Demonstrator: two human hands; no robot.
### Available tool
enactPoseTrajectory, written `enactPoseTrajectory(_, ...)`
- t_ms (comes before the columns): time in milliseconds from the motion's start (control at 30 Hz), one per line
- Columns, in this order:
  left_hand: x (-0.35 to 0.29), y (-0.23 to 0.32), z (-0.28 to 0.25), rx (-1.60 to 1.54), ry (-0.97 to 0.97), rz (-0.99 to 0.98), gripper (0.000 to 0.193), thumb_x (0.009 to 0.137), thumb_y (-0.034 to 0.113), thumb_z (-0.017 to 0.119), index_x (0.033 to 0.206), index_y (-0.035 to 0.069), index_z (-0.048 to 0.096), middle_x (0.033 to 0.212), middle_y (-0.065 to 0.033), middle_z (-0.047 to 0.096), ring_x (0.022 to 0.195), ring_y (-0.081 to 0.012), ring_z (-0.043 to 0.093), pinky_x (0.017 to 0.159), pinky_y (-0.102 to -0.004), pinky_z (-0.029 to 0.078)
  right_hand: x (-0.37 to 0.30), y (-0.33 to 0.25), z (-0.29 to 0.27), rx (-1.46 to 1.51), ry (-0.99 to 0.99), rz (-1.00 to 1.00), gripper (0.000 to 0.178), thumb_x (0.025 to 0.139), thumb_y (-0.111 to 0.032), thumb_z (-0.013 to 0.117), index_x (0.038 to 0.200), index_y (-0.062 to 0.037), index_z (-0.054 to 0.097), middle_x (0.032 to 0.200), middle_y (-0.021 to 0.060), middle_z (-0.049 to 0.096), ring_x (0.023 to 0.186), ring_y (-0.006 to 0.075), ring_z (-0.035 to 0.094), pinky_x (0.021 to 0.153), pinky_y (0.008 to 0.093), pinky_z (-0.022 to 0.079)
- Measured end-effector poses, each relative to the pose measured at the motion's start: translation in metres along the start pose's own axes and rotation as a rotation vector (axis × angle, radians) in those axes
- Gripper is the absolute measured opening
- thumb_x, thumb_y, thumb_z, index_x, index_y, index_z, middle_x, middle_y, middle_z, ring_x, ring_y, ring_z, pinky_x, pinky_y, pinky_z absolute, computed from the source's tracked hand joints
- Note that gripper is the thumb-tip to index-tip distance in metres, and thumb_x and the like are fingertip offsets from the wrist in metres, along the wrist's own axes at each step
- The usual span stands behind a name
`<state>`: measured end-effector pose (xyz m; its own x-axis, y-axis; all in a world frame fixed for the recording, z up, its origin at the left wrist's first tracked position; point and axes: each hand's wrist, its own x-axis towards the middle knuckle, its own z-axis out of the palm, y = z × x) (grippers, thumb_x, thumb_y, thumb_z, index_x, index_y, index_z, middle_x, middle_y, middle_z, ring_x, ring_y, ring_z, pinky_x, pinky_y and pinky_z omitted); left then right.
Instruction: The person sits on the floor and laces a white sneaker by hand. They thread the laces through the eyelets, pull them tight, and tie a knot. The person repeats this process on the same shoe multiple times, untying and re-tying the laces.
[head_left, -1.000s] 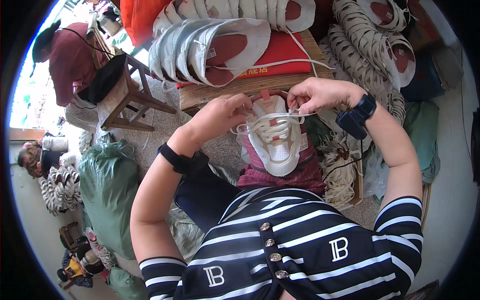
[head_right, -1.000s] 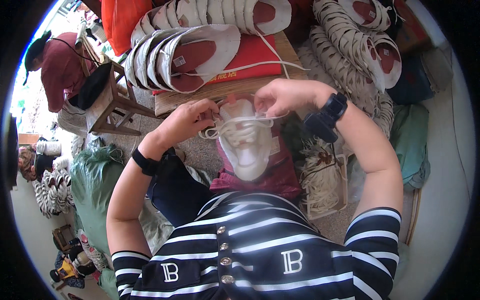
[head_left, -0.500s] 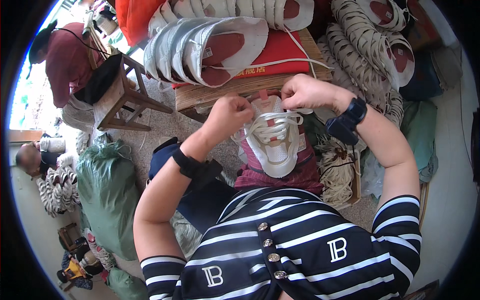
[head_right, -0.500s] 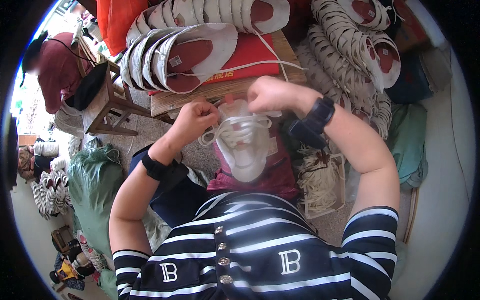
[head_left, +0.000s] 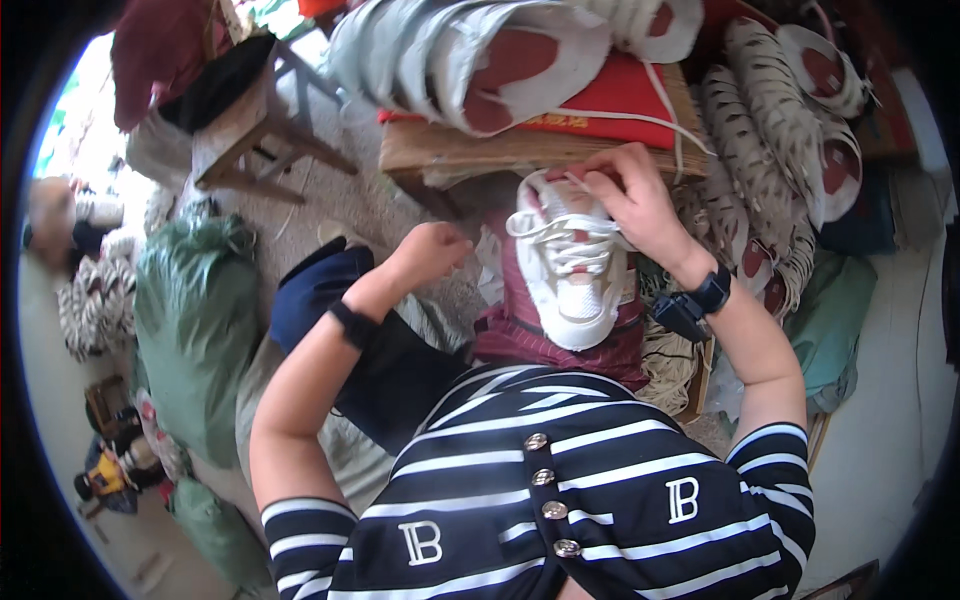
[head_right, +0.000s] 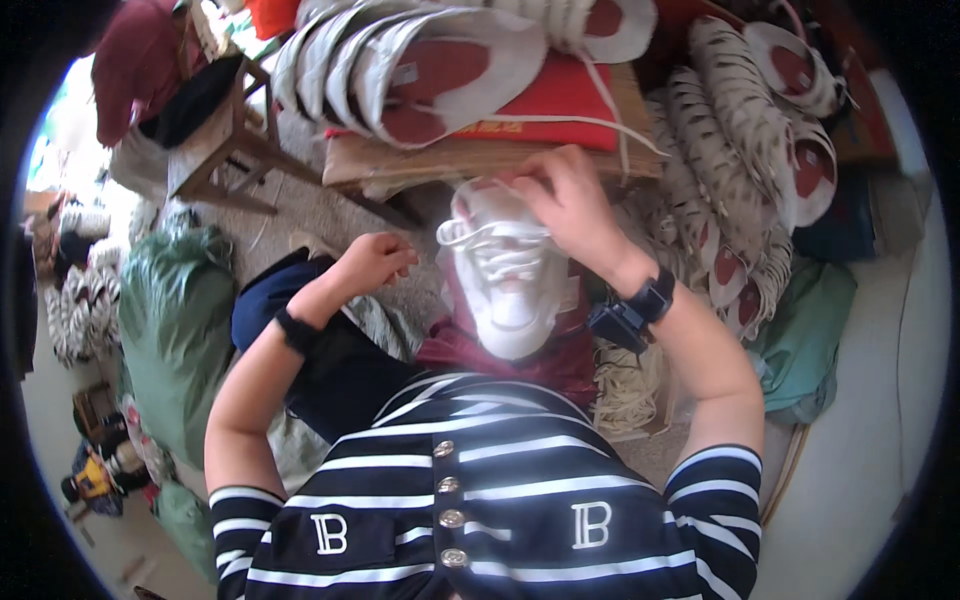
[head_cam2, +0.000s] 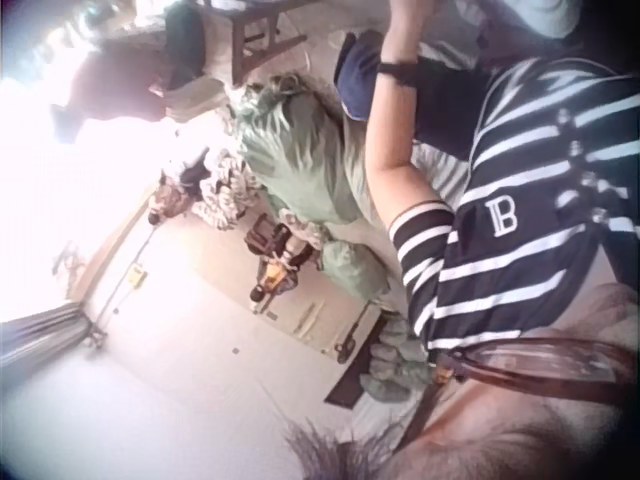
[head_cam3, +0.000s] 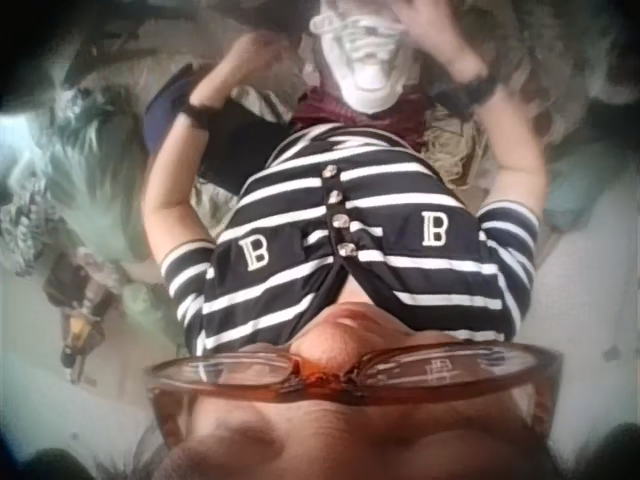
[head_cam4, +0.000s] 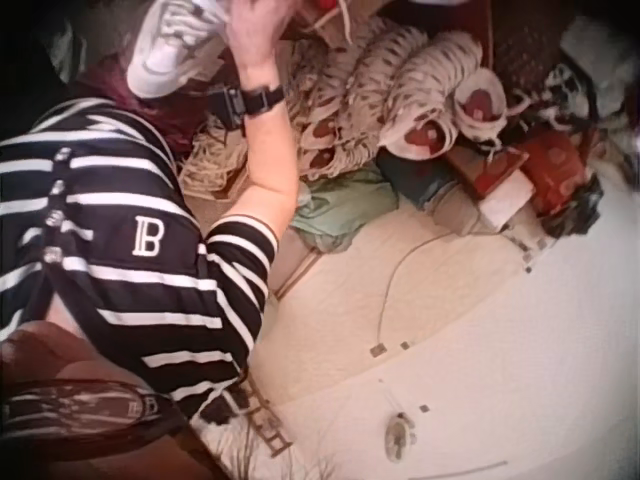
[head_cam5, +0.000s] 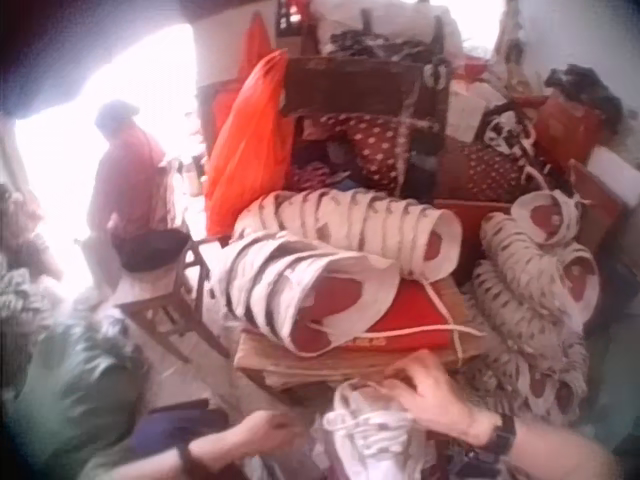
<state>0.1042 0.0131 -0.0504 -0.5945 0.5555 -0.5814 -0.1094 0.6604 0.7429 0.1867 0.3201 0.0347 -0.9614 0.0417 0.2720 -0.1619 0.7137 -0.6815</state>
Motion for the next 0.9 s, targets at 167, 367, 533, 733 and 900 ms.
enactPoseTrajectory(167,0.053,-0.072,0.030,0.444,0.075,0.216,0.033,0.085,0.030,0.066,0.107,0.005,0.070,0.098,-0.0203,0.072,0.091,-0.0439,0.067,0.081,-0.0495,0.054,-0.012,0.011,0.015,0.028,0.067,-0.057,0.017,0.091,-0.011,0.065,0.105,-0.0015,0.066,0.107,0.0143,0.055,0.103,0.0318,0.054,0.093,0.0392,0.044)
enactPoseTrajectory(367,0.135,-0.116,0.093,0.613,0.213,0.142,0.061,0.085,0.037,0.072,0.130,-0.001,0.056,0.126,-0.0269,0.063,0.114,-0.0396,0.063,0.096,-0.0457,0.053,-0.005,0.001,0.014,-0.034,0.010,-0.076,0.016,0.090,-0.006,0.061,0.105,-0.0017,0.066,0.107,0.0154,0.055,0.103,0.0320,0.054,0.093,0.0387,0.044)
enactPoseTrajectory(533,0.193,-0.185,0.148,0.061,0.278,-0.051,0.065,0.082,0.038,0.076,0.134,0.003,0.058,0.132,-0.0242,0.062,0.123,-0.0327,0.061,0.100,-0.0415,0.051,-0.006,-0.001,0.019,-0.032,0.022,-0.039,0.016,0.090,-0.003,0.059,0.104,-0.0004,0.066,0.107,0.0157,0.056,0.101,0.0323,0.055,0.092,0.0379,0.044)
enactPoseTrajectory(733,0.184,-0.201,0.134,0.781,0.060,0.360,0.038,0.078,0.038,0.073,0.097,0.005,0.074,0.105,-0.0100,0.074,0.102,-0.0305,0.068,0.088,-0.0429,0.054,0.000,-0.004,0.021,-0.032,0.021,-0.067,0.013,0.090,-0.003,0.059,0.101,0.0000,0.065,0.105,0.0155,0.057,0.100,0.0326,0.056,0.091,0.0386,0.045)
enactPoseTrajectory(900,0.050,-0.085,0.056,-0.018,0.493,0.137,0.043,0.081,0.018,0.070,0.121,0.005,0.059,0.089,-0.0096,0.069,0.081,-0.0216,0.068,0.073,-0.0369,0.055,-0.007,0.002,0.021,-0.030,0.102,-0.092,0.012,0.089,-0.003,0.060,0.100,-0.0014,0.066,0.105,0.0150,0.058,0.101,0.0334,0.056,0.091,0.0401,0.045)
